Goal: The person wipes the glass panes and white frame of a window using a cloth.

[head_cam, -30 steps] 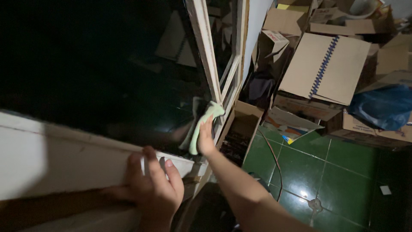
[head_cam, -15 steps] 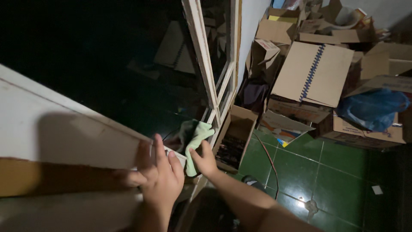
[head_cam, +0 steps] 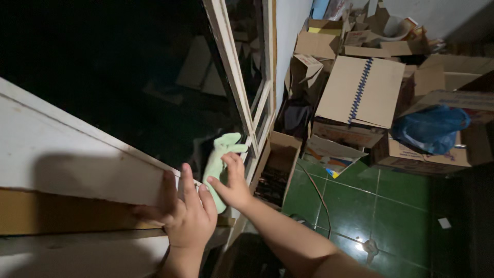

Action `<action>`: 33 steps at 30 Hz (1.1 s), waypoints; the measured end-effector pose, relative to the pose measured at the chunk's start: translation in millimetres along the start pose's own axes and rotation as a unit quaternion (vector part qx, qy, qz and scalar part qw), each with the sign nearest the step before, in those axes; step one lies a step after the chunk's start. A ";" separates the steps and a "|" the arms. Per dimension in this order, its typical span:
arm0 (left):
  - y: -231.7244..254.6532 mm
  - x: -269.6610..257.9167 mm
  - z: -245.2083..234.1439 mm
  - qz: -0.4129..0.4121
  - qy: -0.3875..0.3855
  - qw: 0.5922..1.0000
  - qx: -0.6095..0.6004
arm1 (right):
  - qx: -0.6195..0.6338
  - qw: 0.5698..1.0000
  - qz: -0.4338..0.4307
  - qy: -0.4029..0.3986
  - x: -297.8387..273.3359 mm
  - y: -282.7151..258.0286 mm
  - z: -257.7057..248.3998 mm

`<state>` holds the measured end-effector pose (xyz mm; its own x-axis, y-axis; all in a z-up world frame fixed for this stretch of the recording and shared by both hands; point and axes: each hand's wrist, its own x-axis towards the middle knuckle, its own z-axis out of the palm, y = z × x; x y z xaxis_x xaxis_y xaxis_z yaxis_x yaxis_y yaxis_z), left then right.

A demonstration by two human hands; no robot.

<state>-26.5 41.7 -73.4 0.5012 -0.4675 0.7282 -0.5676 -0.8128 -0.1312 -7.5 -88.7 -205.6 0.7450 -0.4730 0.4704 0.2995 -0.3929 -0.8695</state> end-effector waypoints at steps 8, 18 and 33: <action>7.8 4.8 -4.1 -0.068 -0.059 0.996 -0.017 | -0.007 0.997 -0.060 0.046 48.3 9.6 27.8; 10.7 6.7 13.6 -0.056 0.020 0.998 -0.032 | 0.134 0.950 0.200 0.197 51.5 141.6 74.5; 10.3 1.2 15.5 -0.053 0.005 0.998 -0.037 | -0.051 0.976 -0.155 0.143 127.4 -84.5 11.9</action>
<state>-21.7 27.4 -84.3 0.5546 -0.3764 0.7421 -0.5583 -0.8296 -0.0036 69.1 -106.4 -74.0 0.4265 -0.5148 0.7437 0.4124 -0.6211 -0.6665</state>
